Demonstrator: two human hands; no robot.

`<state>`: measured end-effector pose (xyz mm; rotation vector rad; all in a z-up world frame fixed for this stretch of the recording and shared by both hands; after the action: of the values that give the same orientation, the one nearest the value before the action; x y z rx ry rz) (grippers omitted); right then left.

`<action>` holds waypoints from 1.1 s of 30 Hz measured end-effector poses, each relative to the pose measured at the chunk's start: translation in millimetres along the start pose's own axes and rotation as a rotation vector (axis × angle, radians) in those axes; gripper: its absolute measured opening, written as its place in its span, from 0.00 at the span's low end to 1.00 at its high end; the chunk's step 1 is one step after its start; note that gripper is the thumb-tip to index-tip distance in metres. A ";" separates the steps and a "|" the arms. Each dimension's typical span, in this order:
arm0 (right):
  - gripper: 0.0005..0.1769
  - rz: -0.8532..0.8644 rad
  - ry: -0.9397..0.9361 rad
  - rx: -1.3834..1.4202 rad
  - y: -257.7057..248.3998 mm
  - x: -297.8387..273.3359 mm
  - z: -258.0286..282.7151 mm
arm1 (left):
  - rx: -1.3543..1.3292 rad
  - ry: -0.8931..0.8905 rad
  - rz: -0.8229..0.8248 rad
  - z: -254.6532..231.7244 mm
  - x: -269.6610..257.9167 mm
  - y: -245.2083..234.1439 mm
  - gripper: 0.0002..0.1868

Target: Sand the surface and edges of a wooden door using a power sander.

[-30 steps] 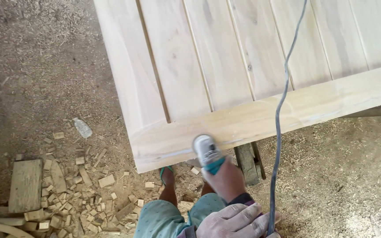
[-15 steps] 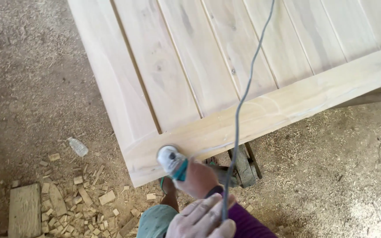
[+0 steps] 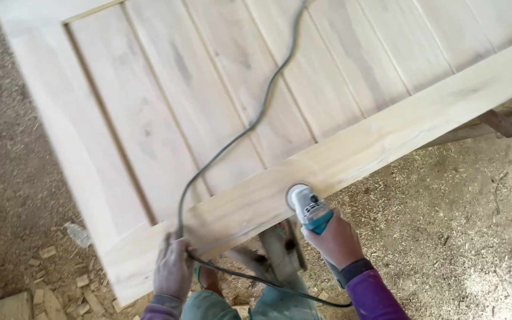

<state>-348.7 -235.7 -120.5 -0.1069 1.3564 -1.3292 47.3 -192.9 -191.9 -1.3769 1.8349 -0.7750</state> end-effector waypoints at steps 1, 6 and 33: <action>0.37 -0.053 0.030 0.005 -21.5 7.2 -6.8 | 0.121 -0.016 -0.064 -3.2 7.9 5.4 0.12; 0.34 -0.064 0.135 0.170 -95.5 58.2 -62.8 | 0.295 -0.007 -0.172 -43.5 41.6 63.5 0.18; 0.24 -0.257 0.132 0.298 -214.2 139.8 -114.0 | 0.108 0.161 -0.315 -154.2 113.2 101.5 0.30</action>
<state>-606.6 -340.9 -91.3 0.0104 1.2683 -1.7678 -155.1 -268.8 -205.3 -1.5923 1.6852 -1.1589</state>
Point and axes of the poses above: each hand's wrist, its own x-axis towards the middle knuckle, its own y-axis out of the palm, z = x × y, the point moved 7 cm from there along x, towards the middle knuckle, and after that the axes turned 8 degrees about y, right-handed, at the moved point
